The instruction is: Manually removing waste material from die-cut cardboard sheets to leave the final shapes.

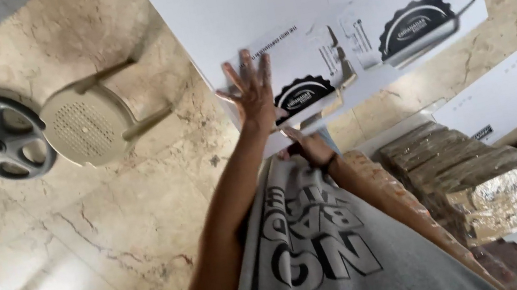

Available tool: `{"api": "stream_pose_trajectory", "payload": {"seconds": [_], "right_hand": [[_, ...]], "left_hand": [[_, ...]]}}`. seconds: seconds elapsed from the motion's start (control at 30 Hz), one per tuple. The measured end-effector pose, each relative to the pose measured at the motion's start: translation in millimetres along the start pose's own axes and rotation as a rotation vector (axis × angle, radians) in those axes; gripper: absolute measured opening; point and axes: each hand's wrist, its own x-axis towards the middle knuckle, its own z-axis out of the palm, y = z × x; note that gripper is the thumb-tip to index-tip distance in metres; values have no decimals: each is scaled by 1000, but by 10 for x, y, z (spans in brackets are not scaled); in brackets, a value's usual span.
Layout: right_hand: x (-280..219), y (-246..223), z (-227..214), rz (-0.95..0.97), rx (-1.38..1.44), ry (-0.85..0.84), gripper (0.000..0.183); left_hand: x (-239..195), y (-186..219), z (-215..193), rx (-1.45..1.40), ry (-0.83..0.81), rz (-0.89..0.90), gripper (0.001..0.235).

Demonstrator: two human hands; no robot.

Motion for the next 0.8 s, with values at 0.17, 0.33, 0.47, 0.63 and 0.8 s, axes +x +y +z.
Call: {"api": "stream_pose_trajectory", "payload": {"seconds": [0.17,0.33,0.47,0.63,0.8], "right_hand": [[-871,-281,962,-429,-812,50,50],[-1303,-335,1146,-325,-912,0,52],[-589,-301,500,-70,-326,153,84],[-273,-338,188,59,-425,134,69],[-1000,-620,793,233,-722,136,102]], "left_hand": [[69,6,-54,64,34,4,121],[-379,-292,-611,-399,120,49,104],[-1001,-758,-482,-1069,309,-342,67],[-957,-636,427,-1734,4,-628,52],[-1025,-244,-98,-2022,127,-818,66]]}}
